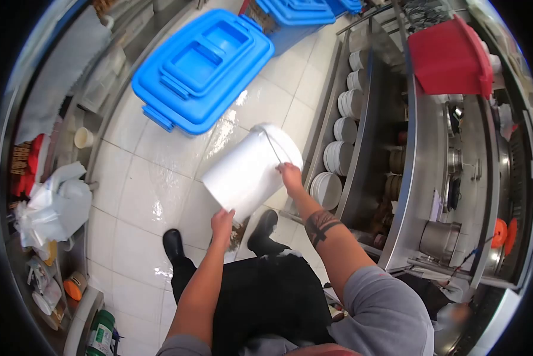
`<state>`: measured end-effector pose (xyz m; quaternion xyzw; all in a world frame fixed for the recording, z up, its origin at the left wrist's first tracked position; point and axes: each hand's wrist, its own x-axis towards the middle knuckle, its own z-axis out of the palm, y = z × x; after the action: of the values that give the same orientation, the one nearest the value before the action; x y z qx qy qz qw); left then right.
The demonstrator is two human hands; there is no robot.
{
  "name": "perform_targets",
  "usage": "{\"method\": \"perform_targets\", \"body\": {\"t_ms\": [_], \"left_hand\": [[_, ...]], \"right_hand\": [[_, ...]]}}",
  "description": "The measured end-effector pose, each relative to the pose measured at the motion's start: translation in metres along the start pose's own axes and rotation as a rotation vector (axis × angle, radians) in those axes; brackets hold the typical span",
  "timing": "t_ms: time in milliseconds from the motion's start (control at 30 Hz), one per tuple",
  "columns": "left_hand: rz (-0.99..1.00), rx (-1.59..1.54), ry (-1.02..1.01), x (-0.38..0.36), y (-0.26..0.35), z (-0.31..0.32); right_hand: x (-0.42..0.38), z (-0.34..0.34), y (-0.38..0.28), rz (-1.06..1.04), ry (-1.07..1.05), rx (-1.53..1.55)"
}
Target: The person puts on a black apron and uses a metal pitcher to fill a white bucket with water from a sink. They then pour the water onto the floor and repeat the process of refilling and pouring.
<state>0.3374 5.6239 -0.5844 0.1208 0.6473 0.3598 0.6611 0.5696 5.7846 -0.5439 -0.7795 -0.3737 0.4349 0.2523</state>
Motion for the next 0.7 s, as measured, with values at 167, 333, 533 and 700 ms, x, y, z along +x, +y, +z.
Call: {"method": "perform_targets", "body": {"t_ms": [167,333,533,700], "left_hand": [[-0.050,-0.032,-0.021,-0.051,0.012,-0.107],[-0.042,0.102,0.017,-0.082,0.066,-0.204],[-0.077,0.272,0.021,-0.115,0.146,-0.289],[-0.073,0.322,-0.062,-0.147,0.187,-0.321]], "right_hand": [[-0.110,0.007,-0.038,-0.058,0.009,0.026],[-0.228,0.020,-0.090,-0.063,0.036,0.192],[-0.331,0.036,-0.135,-0.067,0.012,0.354],[-0.379,0.035,-0.132,-0.061,0.016,0.444]]}}
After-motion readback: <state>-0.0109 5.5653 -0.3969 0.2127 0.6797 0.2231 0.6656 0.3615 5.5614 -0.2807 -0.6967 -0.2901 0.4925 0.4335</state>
